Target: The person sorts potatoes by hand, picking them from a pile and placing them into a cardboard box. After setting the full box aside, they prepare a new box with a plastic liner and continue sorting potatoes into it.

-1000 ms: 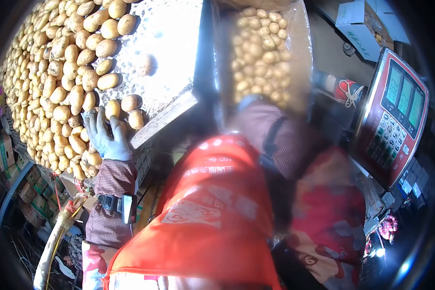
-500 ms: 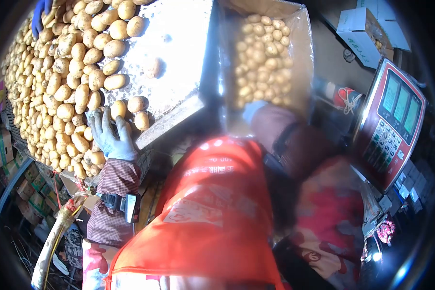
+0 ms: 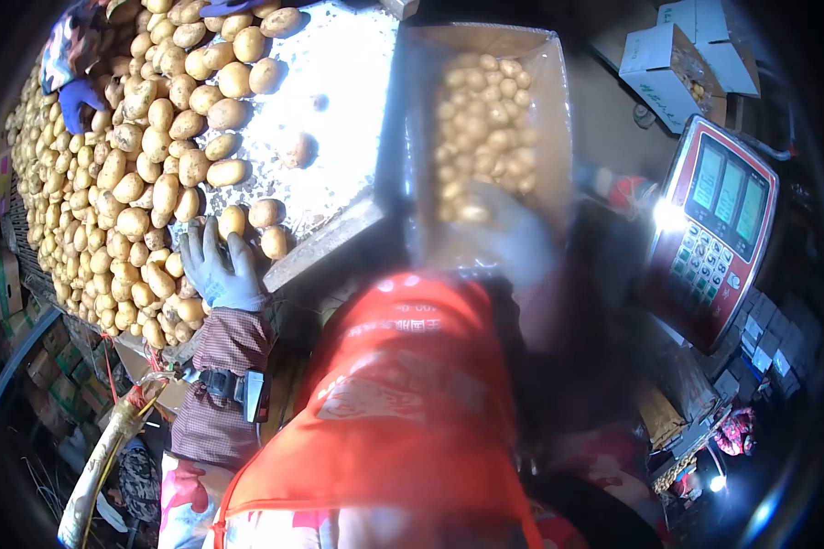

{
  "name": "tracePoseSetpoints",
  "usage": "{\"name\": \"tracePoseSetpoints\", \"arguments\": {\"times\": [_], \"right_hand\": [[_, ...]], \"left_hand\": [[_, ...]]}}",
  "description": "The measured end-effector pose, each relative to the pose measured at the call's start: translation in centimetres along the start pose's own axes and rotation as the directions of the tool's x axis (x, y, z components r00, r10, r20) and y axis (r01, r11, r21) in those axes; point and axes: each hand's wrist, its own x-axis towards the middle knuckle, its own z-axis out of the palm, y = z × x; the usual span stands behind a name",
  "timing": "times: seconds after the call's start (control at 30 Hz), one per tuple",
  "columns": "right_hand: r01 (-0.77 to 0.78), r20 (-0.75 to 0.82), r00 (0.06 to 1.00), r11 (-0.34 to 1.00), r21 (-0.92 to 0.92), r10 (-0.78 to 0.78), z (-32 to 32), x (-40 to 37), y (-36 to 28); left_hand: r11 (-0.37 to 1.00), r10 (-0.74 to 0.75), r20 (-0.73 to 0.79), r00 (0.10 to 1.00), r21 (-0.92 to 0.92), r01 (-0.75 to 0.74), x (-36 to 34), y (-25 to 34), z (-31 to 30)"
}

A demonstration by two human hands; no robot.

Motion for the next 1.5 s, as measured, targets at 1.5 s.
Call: {"name": "tracePoseSetpoints", "arguments": {"times": [1.5], "right_hand": [[0.249,0.244,0.945,0.961,-0.118,-0.215,1.5,2.3,-3.7]], "left_hand": [[0.998,0.06,0.01,0.998,0.002,-0.06,-0.1,-0.1,0.1]]}}
